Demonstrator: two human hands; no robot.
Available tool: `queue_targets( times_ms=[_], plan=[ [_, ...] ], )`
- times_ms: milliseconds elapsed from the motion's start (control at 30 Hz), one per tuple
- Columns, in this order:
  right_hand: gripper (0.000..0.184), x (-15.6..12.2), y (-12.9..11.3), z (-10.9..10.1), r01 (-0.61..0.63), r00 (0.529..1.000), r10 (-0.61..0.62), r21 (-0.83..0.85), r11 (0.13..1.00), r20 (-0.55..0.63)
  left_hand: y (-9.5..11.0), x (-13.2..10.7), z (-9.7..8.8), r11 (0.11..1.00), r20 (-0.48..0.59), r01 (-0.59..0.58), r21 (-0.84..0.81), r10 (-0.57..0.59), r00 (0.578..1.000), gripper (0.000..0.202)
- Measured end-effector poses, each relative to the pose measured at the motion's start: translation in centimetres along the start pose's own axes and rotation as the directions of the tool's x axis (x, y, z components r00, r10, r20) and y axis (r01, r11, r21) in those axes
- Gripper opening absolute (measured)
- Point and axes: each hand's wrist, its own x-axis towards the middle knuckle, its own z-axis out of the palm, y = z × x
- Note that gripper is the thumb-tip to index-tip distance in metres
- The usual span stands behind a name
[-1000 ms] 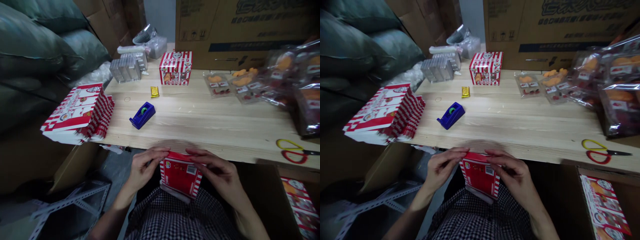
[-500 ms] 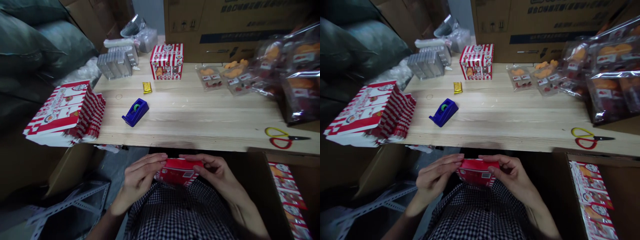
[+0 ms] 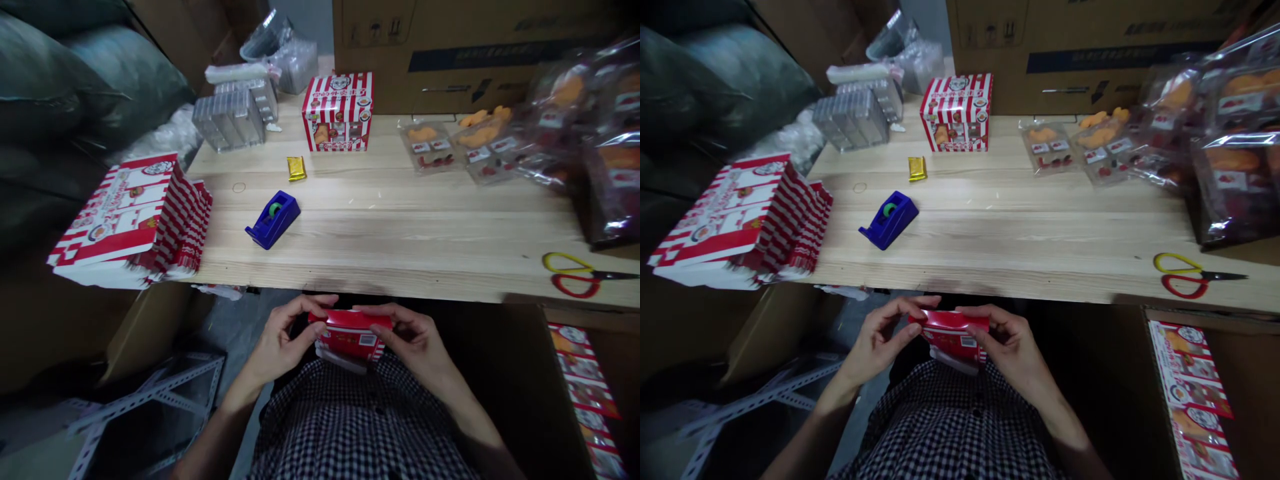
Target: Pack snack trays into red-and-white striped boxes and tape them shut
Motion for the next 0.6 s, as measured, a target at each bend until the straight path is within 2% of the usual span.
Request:
queue_targets(
  times_ms=[167, 300, 467, 600],
  plan=[
    [0.024, -0.4, 0.0, 0.6, 0.029, 0.999, -0.026, -0.090, 0.996, 0.029, 1.8, 1.0, 0.9, 0.976, 0.137, 0.199, 0.085, -0.210, 0.968, 0.027],
    [0.022, -0.2, 0.6, 0.4, 0.033, 0.999, -0.031, -0.059, 0.998, 0.039, 1.0, 1.1, 0.9, 0.950, 0.210, 0.306, 0.063, -0.312, 0.926, 0.034],
    [0.017, 0.2, 1.3, 0.4, 0.026, 0.999, -0.024, -0.042, 0.999, 0.044, -0.6, 0.7, 1.2, 0.925, 0.175, 0.359, -0.124, -0.336, 0.926, 0.029],
    [0.020, 0.2, 1.5, 0.4, 0.037, 0.999, -0.035, -0.070, 0.997, 0.020, -0.2, 0.4, 1.0, 0.951, 0.168, 0.302, -0.067, -0.288, 0.943, 0.025]
  ],
)
